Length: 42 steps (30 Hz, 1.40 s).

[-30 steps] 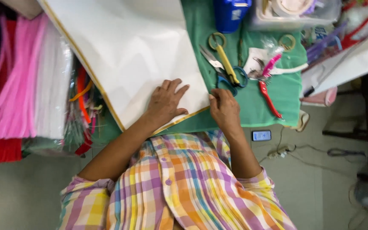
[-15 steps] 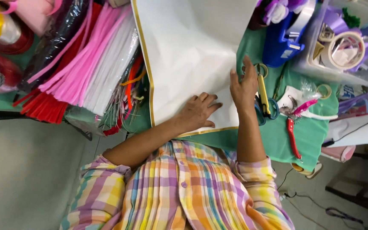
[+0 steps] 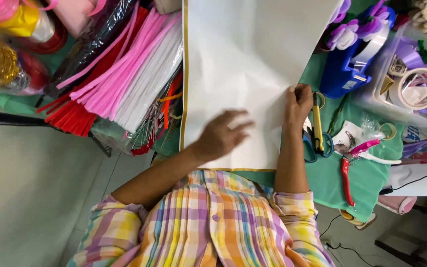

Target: The person aligns a large white sheet of paper with a gold border on a green cutting mat. They use a yellow utility knife to cut the paper along the edges, repeatedly adjusting the sheet's position to complete the cuts.

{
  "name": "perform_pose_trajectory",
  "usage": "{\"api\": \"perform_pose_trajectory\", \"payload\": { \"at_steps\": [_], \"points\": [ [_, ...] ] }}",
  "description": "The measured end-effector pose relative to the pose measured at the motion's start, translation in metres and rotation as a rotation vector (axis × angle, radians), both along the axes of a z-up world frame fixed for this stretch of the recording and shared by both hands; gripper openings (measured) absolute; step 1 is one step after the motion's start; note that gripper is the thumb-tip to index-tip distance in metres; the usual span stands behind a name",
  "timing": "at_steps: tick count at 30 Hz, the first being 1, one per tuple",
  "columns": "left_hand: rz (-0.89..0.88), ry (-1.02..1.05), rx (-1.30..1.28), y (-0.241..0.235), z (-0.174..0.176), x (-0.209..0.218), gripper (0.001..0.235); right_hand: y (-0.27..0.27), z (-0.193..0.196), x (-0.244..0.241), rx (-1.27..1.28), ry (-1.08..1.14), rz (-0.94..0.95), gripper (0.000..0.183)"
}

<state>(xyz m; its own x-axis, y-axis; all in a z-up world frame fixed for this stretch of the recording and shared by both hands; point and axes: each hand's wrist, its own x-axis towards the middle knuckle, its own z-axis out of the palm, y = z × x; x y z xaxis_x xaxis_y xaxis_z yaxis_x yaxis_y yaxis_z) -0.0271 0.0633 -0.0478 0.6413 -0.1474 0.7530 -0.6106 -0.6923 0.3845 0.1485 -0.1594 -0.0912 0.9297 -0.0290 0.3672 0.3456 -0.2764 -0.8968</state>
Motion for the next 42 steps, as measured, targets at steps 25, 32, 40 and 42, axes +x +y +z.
{"api": "perform_pose_trajectory", "payload": {
  "at_steps": [25, 32, 40, 42],
  "points": [
    [0.190, 0.514, -0.898, 0.108, 0.070, 0.002, 0.044, -0.017, 0.042, -0.023, 0.220, -0.028, 0.079, 0.008],
    [0.247, 0.523, -0.851, 0.110, 0.149, -0.020, 0.038, -0.012, 0.174, -0.071, 0.411, 0.389, 0.108, 0.015],
    [0.226, 0.622, -0.834, 0.117, 0.047, -0.018, 0.047, -0.027, 0.067, -0.070, 0.159, 0.331, 0.153, 0.015],
    [0.256, 0.660, -0.803, 0.117, 0.033, -0.019, 0.045, -0.043, 0.022, -0.053, -0.005, 0.314, 0.151, 0.021]
  ]
}}
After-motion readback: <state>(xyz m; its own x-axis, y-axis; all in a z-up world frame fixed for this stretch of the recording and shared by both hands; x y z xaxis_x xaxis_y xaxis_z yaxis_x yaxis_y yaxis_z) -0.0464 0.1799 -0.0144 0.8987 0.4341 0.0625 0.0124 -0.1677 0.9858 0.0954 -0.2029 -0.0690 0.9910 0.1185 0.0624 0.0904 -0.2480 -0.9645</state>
